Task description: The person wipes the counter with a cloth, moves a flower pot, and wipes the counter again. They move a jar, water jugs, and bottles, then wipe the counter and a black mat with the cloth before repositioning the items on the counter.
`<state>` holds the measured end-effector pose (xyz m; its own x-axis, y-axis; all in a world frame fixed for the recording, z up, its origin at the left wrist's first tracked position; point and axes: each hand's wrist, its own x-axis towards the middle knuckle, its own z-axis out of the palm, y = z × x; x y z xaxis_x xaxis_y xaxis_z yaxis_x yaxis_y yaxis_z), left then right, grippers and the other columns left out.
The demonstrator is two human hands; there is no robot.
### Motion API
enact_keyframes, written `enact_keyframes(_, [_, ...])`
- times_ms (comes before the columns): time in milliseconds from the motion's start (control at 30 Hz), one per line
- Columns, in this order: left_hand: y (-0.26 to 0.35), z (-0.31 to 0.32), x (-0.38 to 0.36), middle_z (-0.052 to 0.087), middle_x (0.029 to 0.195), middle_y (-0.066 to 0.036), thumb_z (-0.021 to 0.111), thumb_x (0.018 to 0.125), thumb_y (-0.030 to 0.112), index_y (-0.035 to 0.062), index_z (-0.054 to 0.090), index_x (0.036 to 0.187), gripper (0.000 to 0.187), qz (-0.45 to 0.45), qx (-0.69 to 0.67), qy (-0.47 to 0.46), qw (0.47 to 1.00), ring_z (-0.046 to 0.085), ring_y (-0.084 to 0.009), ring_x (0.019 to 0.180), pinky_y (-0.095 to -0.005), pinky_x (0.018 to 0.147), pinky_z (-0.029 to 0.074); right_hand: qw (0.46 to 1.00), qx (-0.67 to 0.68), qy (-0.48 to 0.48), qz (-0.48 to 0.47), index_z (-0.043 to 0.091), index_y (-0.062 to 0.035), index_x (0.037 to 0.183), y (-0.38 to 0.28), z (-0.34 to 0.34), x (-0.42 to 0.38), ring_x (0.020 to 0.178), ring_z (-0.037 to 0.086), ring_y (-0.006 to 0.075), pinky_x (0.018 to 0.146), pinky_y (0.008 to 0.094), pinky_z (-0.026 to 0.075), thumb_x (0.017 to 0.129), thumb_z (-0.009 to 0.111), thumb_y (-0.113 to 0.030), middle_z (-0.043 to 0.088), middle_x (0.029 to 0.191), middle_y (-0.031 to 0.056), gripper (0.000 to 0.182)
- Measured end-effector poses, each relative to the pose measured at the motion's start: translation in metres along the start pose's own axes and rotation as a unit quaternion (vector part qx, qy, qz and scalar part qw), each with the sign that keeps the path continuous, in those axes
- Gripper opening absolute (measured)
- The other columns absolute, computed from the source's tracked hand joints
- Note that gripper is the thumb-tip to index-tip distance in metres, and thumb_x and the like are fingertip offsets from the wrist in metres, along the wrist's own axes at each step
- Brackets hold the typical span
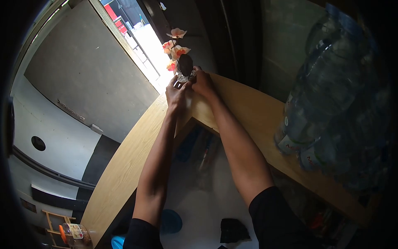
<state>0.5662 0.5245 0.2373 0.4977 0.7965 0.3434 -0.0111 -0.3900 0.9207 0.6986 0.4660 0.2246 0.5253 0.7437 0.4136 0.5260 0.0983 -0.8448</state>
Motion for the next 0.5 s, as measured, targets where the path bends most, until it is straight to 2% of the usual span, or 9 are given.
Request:
enact_keyframes(33, [-0.002,0.003,-0.002,0.073,0.116,-0.015,0.084,0.078,0.012,-0.001,0.056,0.138,0.068,0.027,0.02,0.031,0.999,0.072,-0.0208,0.102,-0.0329,0.089,0.056,1.0,-0.015,-0.007,0.009,0.048,0.0004,0.139,-0.003,-0.002,-0.005,0.118,0.064,0.0285,0.1,0.0379,0.05,0.073,0.081,-0.008,0.066,0.124,0.0199,0.074])
enact_keyframes(133, [-0.009,0.004,0.0,0.073,0.115,-0.016,0.084,0.079,0.014,-0.0015,0.055,0.139,0.069,0.011,0.037,0.038,0.999,0.072,-0.0217,0.102,-0.0333,0.09,0.056,0.999,-0.021,0.003,-0.03,0.043,0.0011,0.143,-0.005,-0.005,-0.016,0.121,0.062,0.0349,0.102,0.0412,0.049,0.076,0.077,-0.006,0.065,0.125,0.0236,0.076])
enact_keyframes(267, [-0.017,-0.001,0.0,0.076,0.107,-0.014,0.085,0.078,0.023,-0.0024,0.062,0.129,0.062,0.055,0.016,0.024,0.998,0.073,-0.0196,0.095,-0.0332,0.084,0.056,0.997,-0.063,0.01,-0.043,0.038,0.0004,0.147,-0.008,-0.004,-0.021,0.123,0.06,0.0388,0.103,0.0436,0.048,0.077,0.078,-0.009,0.063,0.127,0.0263,0.081])
enact_keyframes(300, [-0.029,-0.005,0.001,0.075,0.094,-0.012,0.086,0.077,0.028,-0.0034,0.064,0.121,0.059,0.063,0.047,0.023,0.997,0.071,-0.0193,0.082,-0.0341,0.078,0.055,0.996,-0.074,0.014,-0.045,0.037,0.0004,0.148,-0.01,-0.003,-0.025,0.123,0.059,0.0392,0.104,0.0441,0.048,0.077,0.079,-0.009,0.062,0.128,0.0266,0.083])
enact_keyframes(333, [-0.005,-0.009,-0.013,0.073,0.087,-0.013,0.087,0.076,0.033,-0.0046,0.064,0.117,0.06,0.01,0.194,0.03,0.98,0.068,-0.0222,0.075,-0.0361,0.074,0.054,0.995,-0.084,0.016,-0.047,0.036,0.0004,0.148,-0.013,-0.002,-0.028,0.124,0.058,0.0395,0.104,0.0445,0.048,0.077,0.08,-0.01,0.061,0.13,0.0269,0.084])
enact_keyframes(400, [0.021,-0.012,-0.032,0.071,0.097,-0.018,0.086,0.076,0.036,-0.0069,0.061,0.125,0.07,-0.059,0.264,0.021,0.963,0.068,-0.0272,0.084,-0.0382,0.08,0.054,0.998,-0.061,-0.007,-0.029,0.035,0.0001,0.15,-0.021,-0.007,-0.028,0.128,0.055,0.0394,0.106,0.0447,0.046,0.078,0.08,-0.011,0.058,0.134,0.0276,0.086])
enact_keyframes(467, [0.0,-0.015,-0.055,0.068,0.115,-0.025,0.083,0.08,0.035,-0.0092,0.055,0.133,0.075,-0.028,0.202,0.072,0.976,0.067,-0.0316,0.104,-0.039,0.09,0.052,0.997,-0.07,0.002,-0.033,0.033,0.0001,0.15,-0.021,-0.009,-0.033,0.129,0.054,0.0403,0.107,0.0454,0.046,0.078,0.08,-0.01,0.056,0.136,0.0277,0.086])
enact_keyframes(500, [-0.012,-0.012,-0.07,0.069,0.11,-0.019,0.081,0.084,0.033,-0.0089,0.057,0.131,0.067,0.004,0.171,0.12,0.978,0.065,-0.0241,0.1,-0.0344,0.088,0.051,0.994,-0.091,0.024,-0.047,0.033,0.0003,0.15,-0.015,-0.007,-0.036,0.127,0.055,0.0413,0.106,0.046,0.046,0.079,0.08,-0.01,0.057,0.135,0.0275,0.086])
